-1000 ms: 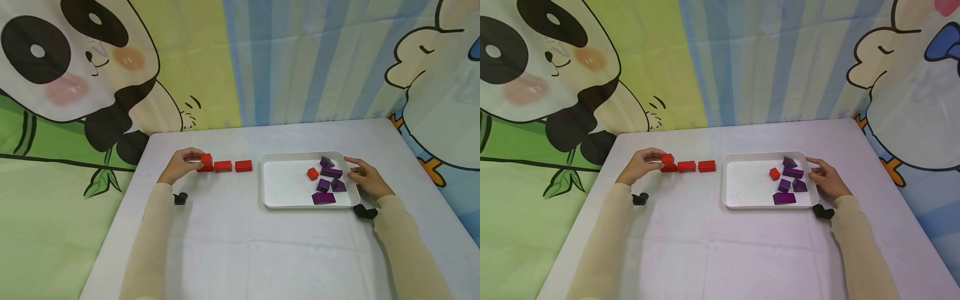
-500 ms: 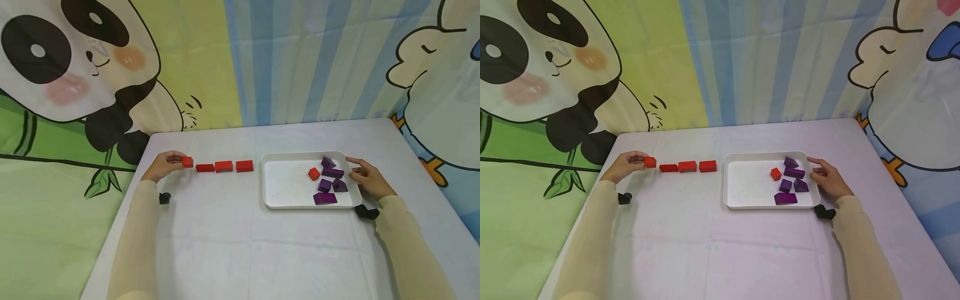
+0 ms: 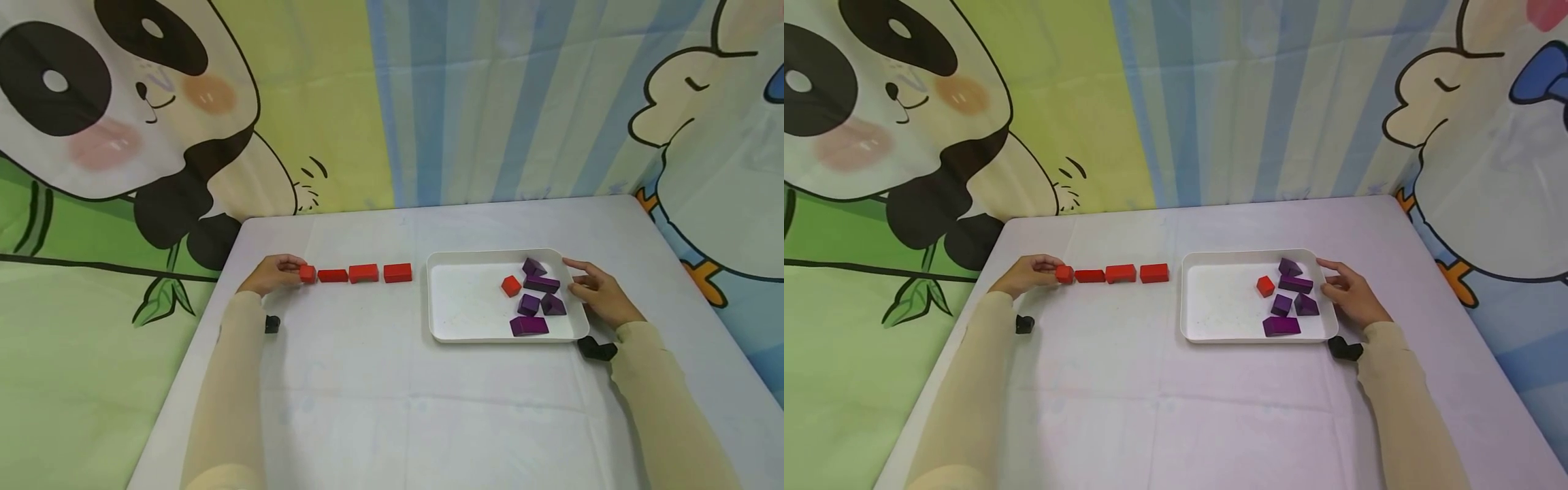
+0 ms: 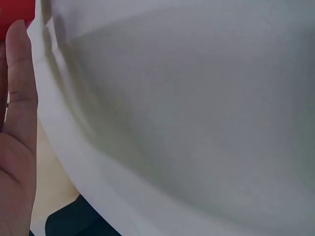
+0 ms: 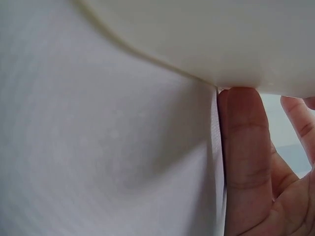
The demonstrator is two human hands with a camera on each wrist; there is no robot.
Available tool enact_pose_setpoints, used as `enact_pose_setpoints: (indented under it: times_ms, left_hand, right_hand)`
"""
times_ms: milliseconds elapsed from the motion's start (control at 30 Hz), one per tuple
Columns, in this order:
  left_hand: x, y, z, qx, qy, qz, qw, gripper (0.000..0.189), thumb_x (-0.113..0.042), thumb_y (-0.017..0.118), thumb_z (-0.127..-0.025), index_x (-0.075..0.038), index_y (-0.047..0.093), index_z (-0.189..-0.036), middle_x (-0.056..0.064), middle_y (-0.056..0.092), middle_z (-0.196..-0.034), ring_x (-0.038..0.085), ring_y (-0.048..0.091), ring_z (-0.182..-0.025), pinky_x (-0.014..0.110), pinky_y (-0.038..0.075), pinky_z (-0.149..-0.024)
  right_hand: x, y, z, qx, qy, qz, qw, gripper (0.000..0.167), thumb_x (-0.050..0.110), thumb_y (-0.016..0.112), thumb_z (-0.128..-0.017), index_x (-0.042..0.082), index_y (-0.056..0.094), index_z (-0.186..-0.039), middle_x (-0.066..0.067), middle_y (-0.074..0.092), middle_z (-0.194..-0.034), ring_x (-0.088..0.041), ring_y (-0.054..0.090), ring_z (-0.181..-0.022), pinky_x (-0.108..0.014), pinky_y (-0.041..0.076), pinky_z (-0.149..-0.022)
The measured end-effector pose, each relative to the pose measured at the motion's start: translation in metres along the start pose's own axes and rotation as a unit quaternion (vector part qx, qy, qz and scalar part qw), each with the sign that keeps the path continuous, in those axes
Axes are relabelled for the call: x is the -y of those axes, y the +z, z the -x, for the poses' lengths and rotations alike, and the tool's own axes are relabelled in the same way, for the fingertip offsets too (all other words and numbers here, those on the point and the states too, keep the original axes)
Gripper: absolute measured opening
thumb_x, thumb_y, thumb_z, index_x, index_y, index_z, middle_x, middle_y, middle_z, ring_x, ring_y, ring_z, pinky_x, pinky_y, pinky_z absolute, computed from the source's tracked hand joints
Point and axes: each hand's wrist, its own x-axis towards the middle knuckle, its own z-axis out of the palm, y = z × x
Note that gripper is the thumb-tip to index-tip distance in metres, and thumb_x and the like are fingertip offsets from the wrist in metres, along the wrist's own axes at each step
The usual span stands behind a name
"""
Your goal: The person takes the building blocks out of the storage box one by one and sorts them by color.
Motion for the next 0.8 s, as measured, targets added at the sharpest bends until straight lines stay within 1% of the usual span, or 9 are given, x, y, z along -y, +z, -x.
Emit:
enact_pose_setpoints:
  times_ms: [100,167,267,333,400,500,600,700,800]
  left_hand:
    - [0.003,0.002,-0.002,0.0,-0.009,-0.004,0.9999,0.051,-0.012,0.078,-0.099,0.003,0.059,-0.144,0.021,0.065,-0.136,0.029,0.059,-0.119,0.032,0.055,-0.101]
    - [0.005,0.003,-0.003,-0.003,-0.016,-0.004,0.9999,0.051,-0.013,0.079,-0.099,0.001,0.061,-0.143,0.019,0.066,-0.135,0.027,0.059,-0.118,0.029,0.055,-0.098]
    - [0.007,0.004,-0.002,-0.002,-0.014,-0.002,0.9999,0.053,-0.01,0.077,-0.1,0.003,0.058,-0.147,0.022,0.064,-0.138,0.028,0.059,-0.12,0.025,0.056,-0.095]
    - [0.006,0.005,-0.001,-0.002,-0.017,0.003,0.9999,0.054,-0.007,0.073,-0.1,0.003,0.056,-0.15,0.025,0.061,-0.143,0.03,0.058,-0.123,0.024,0.057,-0.096]
    - [0.005,0.005,0.0,-0.002,-0.018,0.008,0.9998,0.056,-0.005,0.07,-0.101,0.003,0.052,-0.154,0.026,0.057,-0.149,0.033,0.057,-0.128,0.03,0.057,-0.104]
    - [0.0,0.004,0.003,-0.008,-0.017,0.004,0.9998,0.058,-0.007,0.067,-0.103,0.001,0.05,-0.157,0.026,0.052,-0.157,0.039,0.054,-0.138,0.045,0.05,-0.117]
    - [-0.006,0.004,0.008,-0.028,0.003,-0.01,0.9995,0.058,-0.008,0.066,-0.104,0.0,0.049,-0.159,0.024,0.05,-0.16,0.041,0.049,-0.145,0.056,0.043,-0.122]
    - [-0.013,0.004,0.012,-0.067,0.031,-0.027,0.9969,0.056,-0.009,0.069,-0.103,-0.001,0.053,-0.156,0.024,0.053,-0.158,0.042,0.048,-0.147,0.058,0.041,-0.122]
    - [-0.02,0.005,0.015,-0.108,0.063,-0.032,0.9916,0.054,-0.014,0.075,-0.103,-0.001,0.058,-0.152,0.024,0.057,-0.154,0.042,0.049,-0.146,0.056,0.04,-0.123]
  right_hand:
    - [0.001,0.0,0.001,0.001,-0.001,0.001,1.0,0.065,0.026,0.053,-0.115,0.015,0.025,-0.173,-0.041,0.043,-0.152,-0.052,0.054,-0.126,-0.016,0.055,-0.077]
    - [0.001,-0.001,0.001,0.002,-0.001,-0.001,1.0,0.065,0.027,0.053,-0.115,0.015,0.025,-0.173,-0.04,0.043,-0.153,-0.052,0.054,-0.126,-0.017,0.056,-0.077]
    - [0.002,-0.001,0.001,0.002,0.002,-0.003,1.0,0.065,0.027,0.053,-0.115,0.016,0.025,-0.173,-0.04,0.042,-0.154,-0.052,0.054,-0.126,-0.018,0.056,-0.077]
    - [0.002,-0.002,0.001,0.0,0.003,-0.003,1.0,0.065,0.027,0.053,-0.115,0.016,0.025,-0.173,-0.04,0.043,-0.153,-0.052,0.055,-0.126,-0.018,0.057,-0.077]
    - [0.001,-0.002,0.001,-0.001,0.002,-0.002,1.0,0.065,0.026,0.053,-0.114,0.015,0.026,-0.173,-0.04,0.044,-0.151,-0.051,0.056,-0.125,-0.019,0.057,-0.077]
    - [0.0,-0.003,0.001,-0.003,0.001,0.0,1.0,0.065,0.026,0.053,-0.115,0.015,0.026,-0.173,-0.04,0.045,-0.151,-0.051,0.056,-0.125,-0.018,0.056,-0.077]
    - [0.0,-0.002,0.001,-0.001,0.003,-0.003,1.0,0.065,0.027,0.053,-0.115,0.016,0.025,-0.173,-0.04,0.044,-0.153,-0.052,0.055,-0.127,-0.017,0.055,-0.078]
    - [0.0,-0.001,0.001,-0.001,0.006,-0.007,1.0,0.066,0.027,0.053,-0.115,0.016,0.025,-0.173,-0.04,0.042,-0.154,-0.052,0.053,-0.129,-0.017,0.054,-0.078]
    - [0.001,0.001,-0.001,-0.003,0.007,-0.008,0.9999,0.065,0.026,0.053,-0.114,0.015,0.026,-0.173,-0.04,0.043,-0.154,-0.052,0.053,-0.13,-0.017,0.054,-0.078]
